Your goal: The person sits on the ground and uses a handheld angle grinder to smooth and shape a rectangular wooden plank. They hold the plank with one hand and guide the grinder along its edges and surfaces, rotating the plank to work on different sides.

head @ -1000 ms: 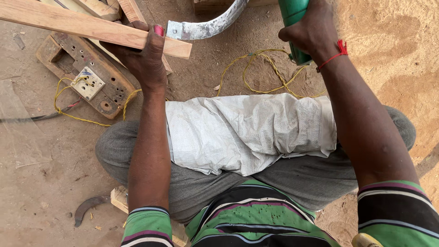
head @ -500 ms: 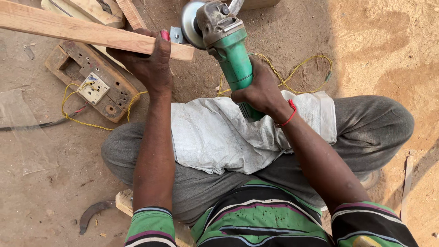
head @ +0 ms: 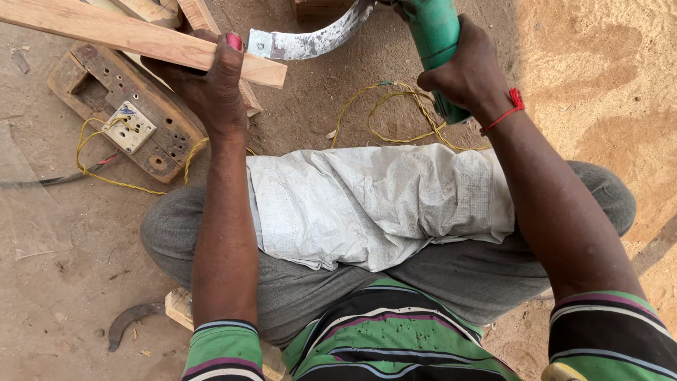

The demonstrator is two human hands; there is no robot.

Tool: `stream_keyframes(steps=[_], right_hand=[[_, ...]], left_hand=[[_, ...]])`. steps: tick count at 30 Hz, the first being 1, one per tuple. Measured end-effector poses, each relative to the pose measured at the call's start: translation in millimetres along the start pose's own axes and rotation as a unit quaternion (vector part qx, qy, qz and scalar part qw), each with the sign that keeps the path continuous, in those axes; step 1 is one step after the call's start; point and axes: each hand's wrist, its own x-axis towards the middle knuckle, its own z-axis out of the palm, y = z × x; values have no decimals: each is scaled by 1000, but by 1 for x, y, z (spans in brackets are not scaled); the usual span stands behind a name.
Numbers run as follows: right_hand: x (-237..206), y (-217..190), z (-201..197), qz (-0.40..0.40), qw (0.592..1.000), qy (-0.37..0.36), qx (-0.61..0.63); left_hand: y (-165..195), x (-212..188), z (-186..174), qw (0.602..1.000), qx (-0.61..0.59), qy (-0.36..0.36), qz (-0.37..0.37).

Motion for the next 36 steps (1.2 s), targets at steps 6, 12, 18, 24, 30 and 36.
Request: stream_keyframes(steps=[6, 12, 18, 24, 30, 36], right_hand=[[34, 11, -10, -47, 997, 65, 10], [18, 15, -7, -93, 995, 26, -9], [10, 16, -17, -95, 994, 52, -26], [-22, 15, -9, -67, 996, 27, -43], [-58, -30, -10, -79, 997, 8, -25], [-96, -97, 14, 2, 997, -65, -31]], left_hand=[[3, 8, 3, 997, -72, 14, -36], [-1, 17, 2, 966, -128, 95, -202], [-14, 20, -2, 969, -141, 67, -191], [-31, 12, -11, 973, -99, 71, -197], [-53, 7, -6, 973, -126, 76, -176], [-64, -1, 1, 979, -71, 105, -157]])
